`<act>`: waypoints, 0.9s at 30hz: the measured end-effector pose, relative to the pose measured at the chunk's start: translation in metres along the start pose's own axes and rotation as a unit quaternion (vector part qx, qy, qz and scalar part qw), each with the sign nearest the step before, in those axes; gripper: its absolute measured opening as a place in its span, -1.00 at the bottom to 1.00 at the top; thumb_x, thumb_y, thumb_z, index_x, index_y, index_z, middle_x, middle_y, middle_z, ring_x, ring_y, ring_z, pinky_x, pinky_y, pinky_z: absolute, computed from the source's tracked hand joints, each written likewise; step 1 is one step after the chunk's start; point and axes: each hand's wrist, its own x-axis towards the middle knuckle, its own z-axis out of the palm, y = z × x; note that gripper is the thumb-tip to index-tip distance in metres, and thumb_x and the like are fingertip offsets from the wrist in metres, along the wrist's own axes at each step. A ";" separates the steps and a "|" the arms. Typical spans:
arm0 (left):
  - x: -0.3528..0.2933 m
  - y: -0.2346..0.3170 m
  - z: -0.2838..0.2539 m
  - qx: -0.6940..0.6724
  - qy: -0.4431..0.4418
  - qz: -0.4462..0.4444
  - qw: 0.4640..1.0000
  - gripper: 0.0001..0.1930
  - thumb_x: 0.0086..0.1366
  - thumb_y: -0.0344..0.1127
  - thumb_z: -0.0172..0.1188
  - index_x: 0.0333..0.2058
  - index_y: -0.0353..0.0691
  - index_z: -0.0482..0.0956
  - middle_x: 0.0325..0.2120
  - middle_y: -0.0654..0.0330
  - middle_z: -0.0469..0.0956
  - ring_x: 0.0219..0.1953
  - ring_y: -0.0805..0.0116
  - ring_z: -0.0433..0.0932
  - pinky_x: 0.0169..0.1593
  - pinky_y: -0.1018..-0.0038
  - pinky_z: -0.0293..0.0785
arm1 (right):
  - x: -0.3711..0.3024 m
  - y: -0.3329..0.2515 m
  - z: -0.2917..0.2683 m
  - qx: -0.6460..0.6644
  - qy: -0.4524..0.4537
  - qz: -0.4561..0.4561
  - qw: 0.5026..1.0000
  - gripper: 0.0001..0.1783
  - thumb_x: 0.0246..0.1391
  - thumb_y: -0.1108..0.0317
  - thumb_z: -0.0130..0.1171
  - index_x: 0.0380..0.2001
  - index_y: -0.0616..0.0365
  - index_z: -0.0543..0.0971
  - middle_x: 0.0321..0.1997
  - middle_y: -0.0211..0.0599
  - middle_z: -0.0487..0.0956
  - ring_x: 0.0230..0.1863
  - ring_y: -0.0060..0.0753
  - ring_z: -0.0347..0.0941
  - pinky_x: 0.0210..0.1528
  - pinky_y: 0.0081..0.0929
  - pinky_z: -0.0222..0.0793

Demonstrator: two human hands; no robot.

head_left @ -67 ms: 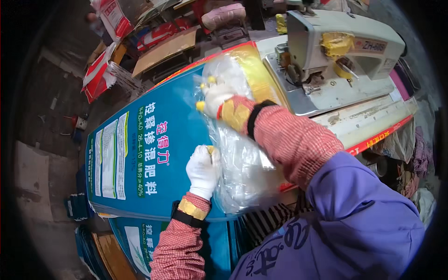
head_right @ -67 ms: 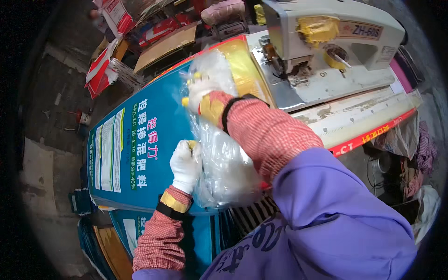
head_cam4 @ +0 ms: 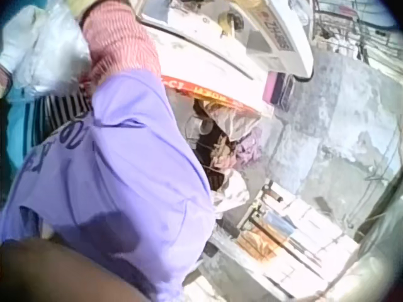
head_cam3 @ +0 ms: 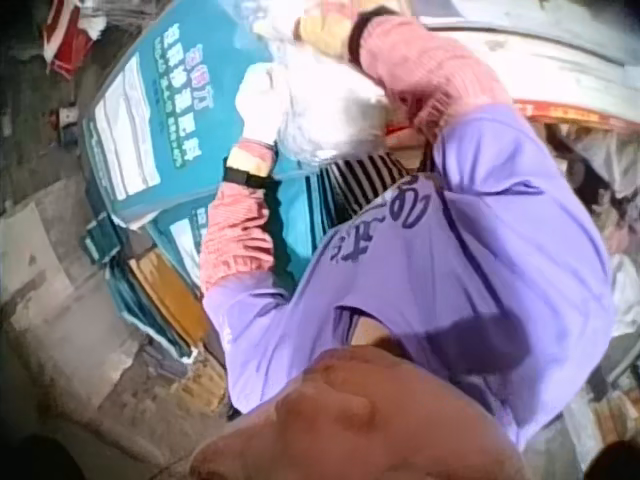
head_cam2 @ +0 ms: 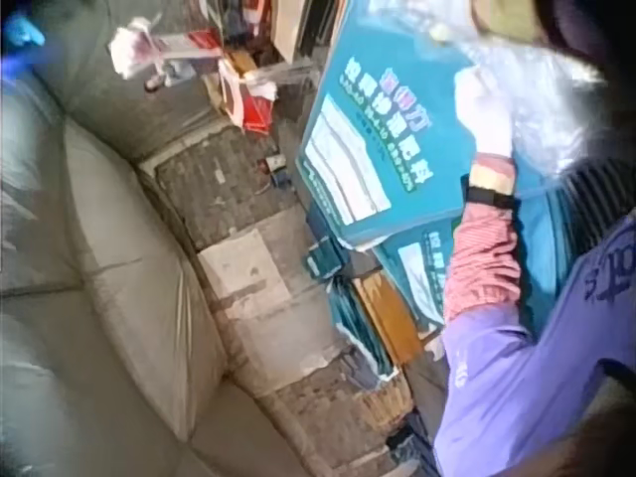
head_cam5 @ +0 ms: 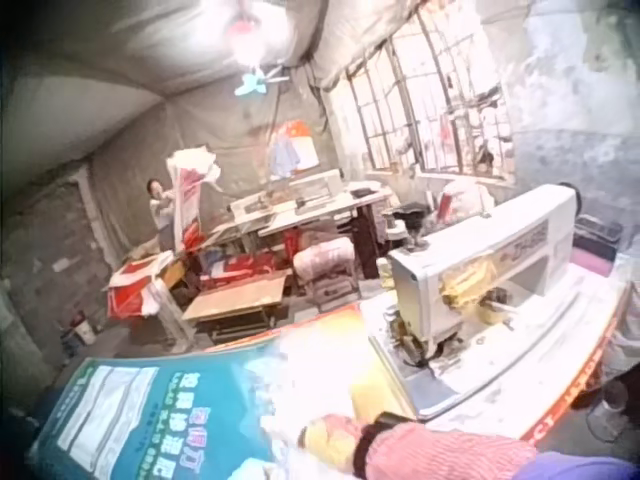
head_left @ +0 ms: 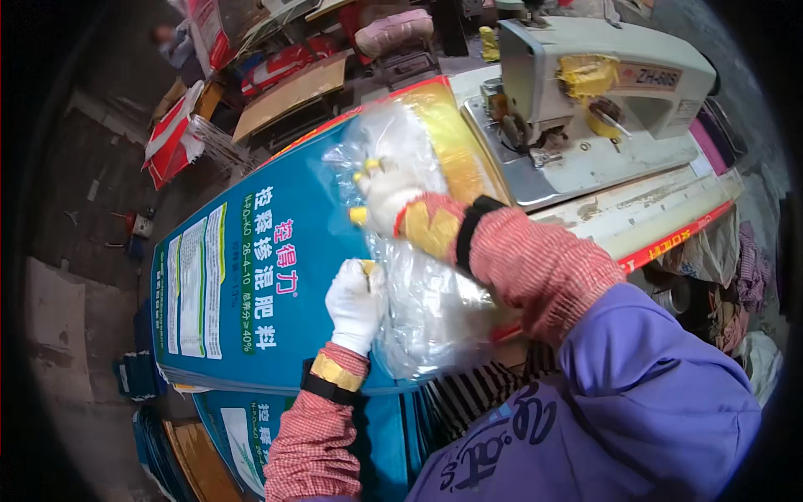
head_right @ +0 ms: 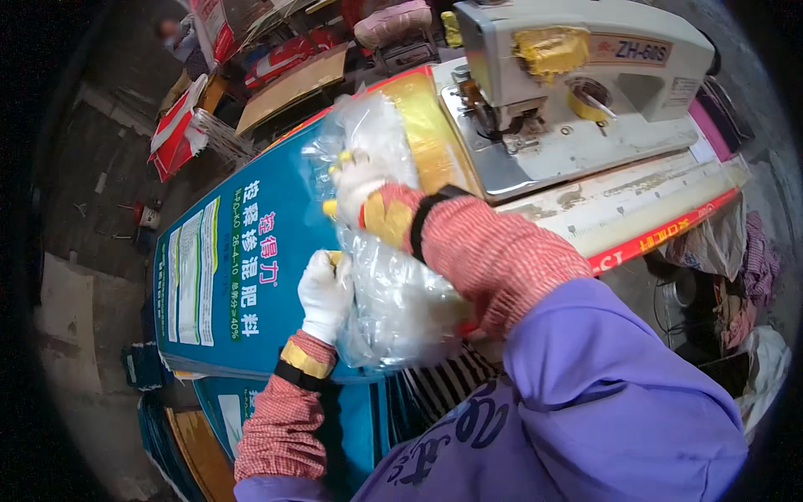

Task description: The recorder is lining up large plastic bags and sewing inner liners into them using a sewing machine.

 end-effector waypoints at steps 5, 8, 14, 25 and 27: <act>0.004 0.006 -0.007 -0.046 -0.021 -0.033 0.998 -0.78 0.16 -0.18 0.08 -0.44 -0.23 0.43 -0.46 0.02 0.48 -0.35 -0.01 0.47 -0.28 0.24 0.39 | -0.091 0.004 -0.008 0.058 0.008 -0.081 0.995 -0.45 -0.08 -0.01 0.10 -0.07 0.12 0.47 0.06 -0.13 0.38 0.13 -0.12 0.23 0.09 -0.29 0.26; 0.004 -0.002 -0.015 -0.055 -0.006 -0.034 0.998 -0.77 0.16 -0.20 0.11 -0.45 -0.28 0.43 -0.49 0.07 0.52 -0.43 0.14 0.52 -0.34 0.34 0.42 | -0.138 -0.003 -0.026 0.059 -0.021 -0.151 0.987 -0.56 -0.10 0.05 0.11 -0.17 0.06 0.53 -0.02 -0.18 0.45 0.05 -0.18 0.33 0.01 -0.29 0.34; 0.010 0.017 -0.029 -0.433 -0.027 -0.222 0.873 -0.87 0.15 -0.41 0.13 -0.40 -0.29 0.36 -0.54 0.22 0.51 -0.60 0.56 0.43 -0.51 0.64 0.37 | -0.126 -0.002 -0.081 0.259 -0.132 -0.007 0.957 -0.61 -0.10 0.09 0.12 -0.30 0.17 0.58 -0.35 -0.05 0.58 -0.28 -0.04 0.54 -0.19 -0.21 0.42; 0.029 -0.027 -0.159 -0.510 0.154 -0.095 0.841 -0.89 0.27 -0.36 0.03 -0.40 -0.26 0.43 -0.53 0.32 0.42 -0.54 0.60 0.34 -0.42 0.70 0.31 | -0.023 0.074 0.040 0.079 0.040 0.030 0.996 -0.64 -0.08 0.26 0.04 -0.26 0.24 0.59 -0.24 0.10 0.55 -0.14 0.00 0.50 -0.07 -0.25 0.38; 0.019 -0.044 -0.180 -0.457 0.169 -0.060 0.871 -0.86 0.30 -0.34 0.01 -0.40 -0.28 0.37 -0.50 0.27 0.41 -0.53 0.59 0.32 -0.42 0.69 0.30 | -0.011 0.081 0.050 -0.016 0.005 -0.014 1.000 -0.67 -0.07 0.27 0.03 -0.26 0.22 0.59 -0.25 0.10 0.55 -0.14 -0.02 0.51 -0.08 -0.26 0.39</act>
